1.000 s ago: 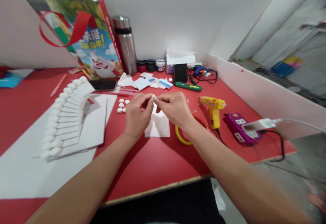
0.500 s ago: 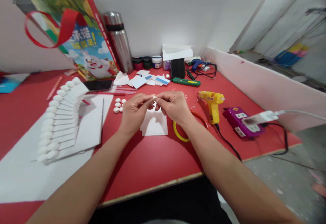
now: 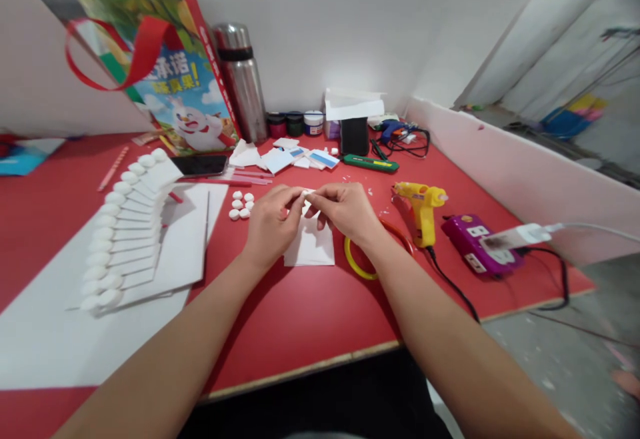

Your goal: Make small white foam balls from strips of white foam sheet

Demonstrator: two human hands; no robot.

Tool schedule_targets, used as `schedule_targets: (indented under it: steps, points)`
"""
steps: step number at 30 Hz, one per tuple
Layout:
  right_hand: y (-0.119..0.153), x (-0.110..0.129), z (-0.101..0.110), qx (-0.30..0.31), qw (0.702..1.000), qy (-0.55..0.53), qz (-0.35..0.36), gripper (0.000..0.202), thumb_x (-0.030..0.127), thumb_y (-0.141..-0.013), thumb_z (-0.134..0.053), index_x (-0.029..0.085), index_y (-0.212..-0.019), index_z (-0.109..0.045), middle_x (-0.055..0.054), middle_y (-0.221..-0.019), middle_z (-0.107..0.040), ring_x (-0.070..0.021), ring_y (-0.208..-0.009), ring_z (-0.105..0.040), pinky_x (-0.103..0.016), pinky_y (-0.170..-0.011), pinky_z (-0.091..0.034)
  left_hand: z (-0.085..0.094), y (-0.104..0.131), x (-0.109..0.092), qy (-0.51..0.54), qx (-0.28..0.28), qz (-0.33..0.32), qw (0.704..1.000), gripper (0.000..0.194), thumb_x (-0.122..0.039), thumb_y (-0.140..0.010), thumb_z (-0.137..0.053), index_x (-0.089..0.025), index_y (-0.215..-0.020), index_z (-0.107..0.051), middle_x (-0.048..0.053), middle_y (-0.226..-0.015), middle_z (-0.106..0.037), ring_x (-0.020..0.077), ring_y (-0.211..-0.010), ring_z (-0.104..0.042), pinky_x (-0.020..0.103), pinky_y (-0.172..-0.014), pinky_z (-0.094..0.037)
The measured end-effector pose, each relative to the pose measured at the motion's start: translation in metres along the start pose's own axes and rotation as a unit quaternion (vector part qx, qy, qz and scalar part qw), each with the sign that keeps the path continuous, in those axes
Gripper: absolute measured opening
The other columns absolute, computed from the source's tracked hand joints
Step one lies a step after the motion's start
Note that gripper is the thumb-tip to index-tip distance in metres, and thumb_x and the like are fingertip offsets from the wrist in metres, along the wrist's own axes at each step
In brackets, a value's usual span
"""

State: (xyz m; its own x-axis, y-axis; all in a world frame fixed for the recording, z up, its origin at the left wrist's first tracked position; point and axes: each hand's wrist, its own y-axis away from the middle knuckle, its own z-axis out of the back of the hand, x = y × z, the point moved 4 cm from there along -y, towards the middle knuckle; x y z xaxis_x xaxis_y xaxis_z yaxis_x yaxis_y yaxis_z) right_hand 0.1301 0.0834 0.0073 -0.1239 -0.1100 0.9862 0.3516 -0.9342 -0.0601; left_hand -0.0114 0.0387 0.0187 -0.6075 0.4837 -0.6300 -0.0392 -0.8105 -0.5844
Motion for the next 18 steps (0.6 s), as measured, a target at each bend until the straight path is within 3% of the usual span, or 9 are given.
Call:
schedule_targets:
  steps: [3,6,8,10,13,15,18]
  points:
    - [0.004,0.006,0.000,-0.025,0.991,0.115,0.068,0.032,0.042,-0.089,-0.065,0.016,-0.070,-0.066,-0.004,-0.065,-0.070,-0.0104,-0.046,-0.058,-0.023,-0.047,-0.040,-0.004,0.001,0.006,0.068,0.001,0.071,0.995,0.018,-0.029,-0.094,-0.060,-0.017,-0.095,-0.073,0.005,-0.083,-0.073,0.0178,-0.076,-0.066,0.031,-0.076,-0.051]
    - [0.011,0.016,-0.002,-0.090,0.937,0.299,0.153,0.027,0.028,-0.091,-0.059,0.017,-0.067,-0.064,-0.005,-0.065,-0.068,-0.0134,-0.057,-0.059,-0.027,-0.058,-0.040,-0.009,0.002,0.013,0.157,-0.006,0.153,0.976,0.019,-0.032,-0.090,-0.066,-0.015,-0.093,-0.073,0.005,-0.081,-0.074,0.0167,-0.071,-0.068,0.030,-0.072,-0.053]
    - [0.012,0.018,-0.003,-0.115,0.911,0.355,0.174,0.026,0.023,-0.090,-0.058,0.016,-0.065,-0.064,-0.006,-0.065,-0.068,-0.0150,-0.061,-0.060,-0.028,-0.060,-0.039,-0.010,0.002,0.016,0.186,-0.010,0.178,0.966,0.019,-0.032,-0.088,-0.068,-0.014,-0.092,-0.074,0.004,-0.079,-0.074,0.0163,-0.071,-0.067,0.029,-0.071,-0.053]
    - [0.009,0.014,-0.003,-0.092,0.937,0.301,0.149,0.025,0.023,-0.090,-0.057,0.016,-0.068,-0.065,-0.005,-0.064,-0.068,-0.0139,-0.057,-0.060,-0.027,-0.058,-0.040,-0.011,0.002,0.018,0.204,-0.002,0.179,0.962,0.019,-0.032,-0.088,-0.067,-0.014,-0.093,-0.074,0.004,-0.078,-0.073,0.0154,-0.070,-0.067,0.028,-0.071,-0.053]
    - [0.002,0.002,-0.001,-0.035,0.988,0.135,0.068,0.024,0.032,-0.091,-0.059,0.016,-0.076,-0.067,-0.003,-0.066,-0.070,-0.0111,-0.047,-0.060,-0.023,-0.049,-0.040,-0.010,0.000,0.021,0.223,0.002,0.169,0.960,0.021,-0.033,-0.089,-0.068,-0.015,-0.095,-0.074,0.003,-0.077,-0.072,0.0145,-0.069,-0.065,0.027,-0.068,-0.052]
    - [0.001,-0.001,0.001,-0.036,0.993,0.097,0.054,0.025,0.035,-0.090,-0.061,0.016,-0.075,-0.067,-0.002,-0.066,-0.070,-0.0106,-0.044,-0.059,-0.023,-0.045,-0.040,-0.009,0.001,0.023,0.227,-0.005,0.171,0.959,0.021,-0.033,-0.088,-0.069,-0.015,-0.095,-0.075,0.003,-0.076,-0.072,0.0142,-0.068,-0.065,0.026,-0.066,-0.051]
    - [0.005,0.005,0.003,-0.073,0.981,0.152,0.097,0.025,0.032,-0.088,-0.063,0.016,-0.069,-0.067,-0.001,-0.061,-0.067,-0.0095,-0.046,-0.056,-0.022,-0.047,-0.038,-0.008,0.001,0.022,0.225,-0.011,0.174,0.958,0.020,-0.032,-0.087,-0.071,-0.014,-0.093,-0.076,0.003,-0.074,-0.072,0.0145,-0.066,-0.066,0.027,-0.065,-0.052]
